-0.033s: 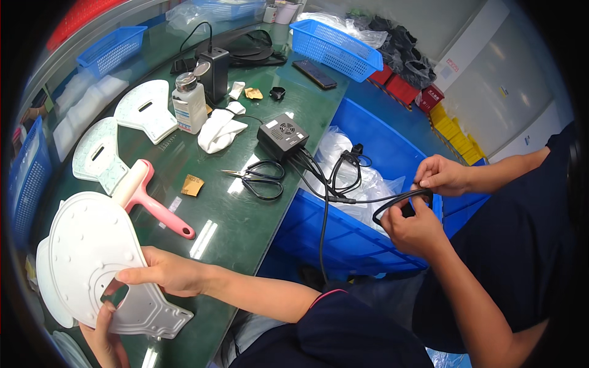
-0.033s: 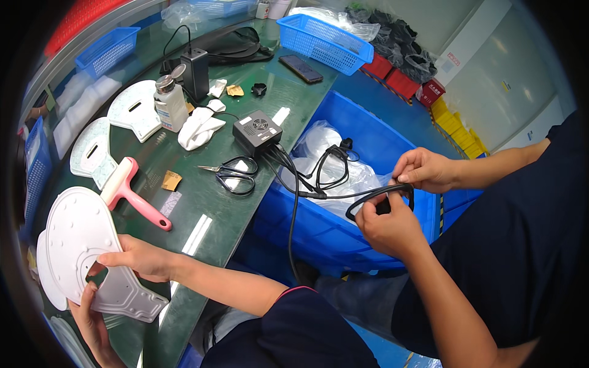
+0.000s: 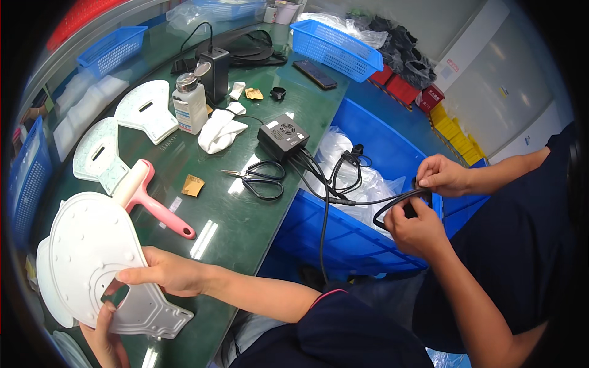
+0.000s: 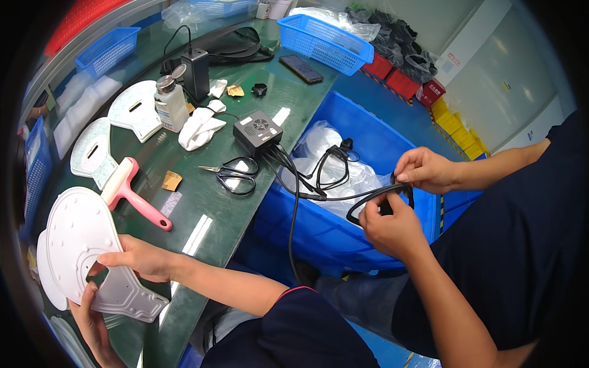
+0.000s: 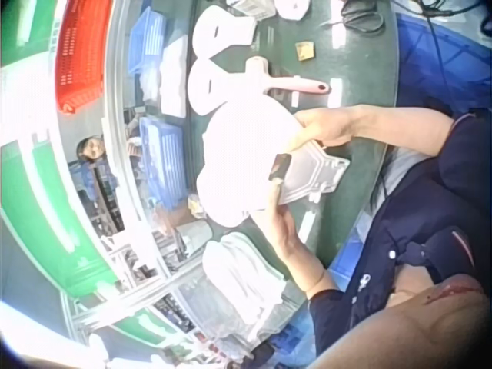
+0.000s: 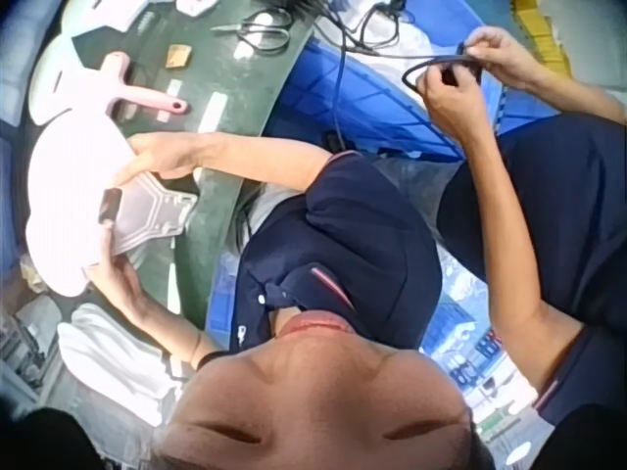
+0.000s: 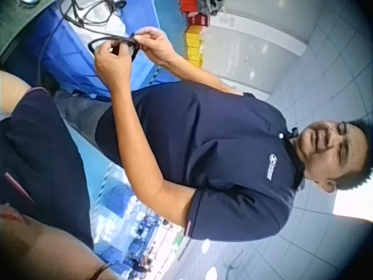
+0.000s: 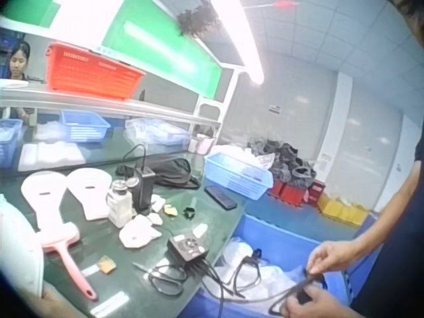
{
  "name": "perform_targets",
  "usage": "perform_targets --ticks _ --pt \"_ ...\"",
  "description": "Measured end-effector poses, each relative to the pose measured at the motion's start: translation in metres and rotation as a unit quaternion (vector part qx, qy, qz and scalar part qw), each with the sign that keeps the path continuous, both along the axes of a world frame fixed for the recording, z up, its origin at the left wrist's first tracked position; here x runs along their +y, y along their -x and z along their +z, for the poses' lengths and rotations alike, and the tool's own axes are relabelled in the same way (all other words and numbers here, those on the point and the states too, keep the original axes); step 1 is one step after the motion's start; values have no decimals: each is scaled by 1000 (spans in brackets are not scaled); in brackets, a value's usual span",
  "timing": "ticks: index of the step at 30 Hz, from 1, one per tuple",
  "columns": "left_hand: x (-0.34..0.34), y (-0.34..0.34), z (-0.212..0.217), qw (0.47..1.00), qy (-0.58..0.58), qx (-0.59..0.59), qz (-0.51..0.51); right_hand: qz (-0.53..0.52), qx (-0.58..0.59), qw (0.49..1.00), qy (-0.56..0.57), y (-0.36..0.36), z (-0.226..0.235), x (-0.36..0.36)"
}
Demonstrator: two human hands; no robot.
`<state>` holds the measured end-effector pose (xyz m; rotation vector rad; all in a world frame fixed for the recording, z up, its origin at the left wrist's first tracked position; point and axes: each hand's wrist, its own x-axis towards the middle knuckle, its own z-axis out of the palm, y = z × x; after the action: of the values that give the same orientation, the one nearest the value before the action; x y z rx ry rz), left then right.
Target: Assembling and inspecting white plastic shell components and electronic wiring for a device.
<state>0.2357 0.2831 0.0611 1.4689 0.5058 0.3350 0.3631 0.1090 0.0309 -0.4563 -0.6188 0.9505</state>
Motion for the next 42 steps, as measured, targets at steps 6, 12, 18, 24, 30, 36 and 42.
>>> perform_targets --ticks 6,12,18,24,30,36,42 --pt "-2 1 4 1000 0 -6 -5 -4 9 1000 4 2 2 2" --pt "-6 -2 3 1000 13 -11 -3 0 23 1000 6 1 3 0" --pt "-2 1 0 999 43 -20 7 4 18 1000 -4 2 3 1" --pt "-4 -1 4 998 52 -19 2 1 6 1000 -7 1 0 2" --pt "-4 0 3 999 50 -17 11 1 17 1000 2 2 1 1" --pt "0 1 1 999 44 -17 7 -5 12 1000 6 2 0 2" --pt "-2 1 3 999 43 -20 8 -2 14 1000 8 2 2 1"
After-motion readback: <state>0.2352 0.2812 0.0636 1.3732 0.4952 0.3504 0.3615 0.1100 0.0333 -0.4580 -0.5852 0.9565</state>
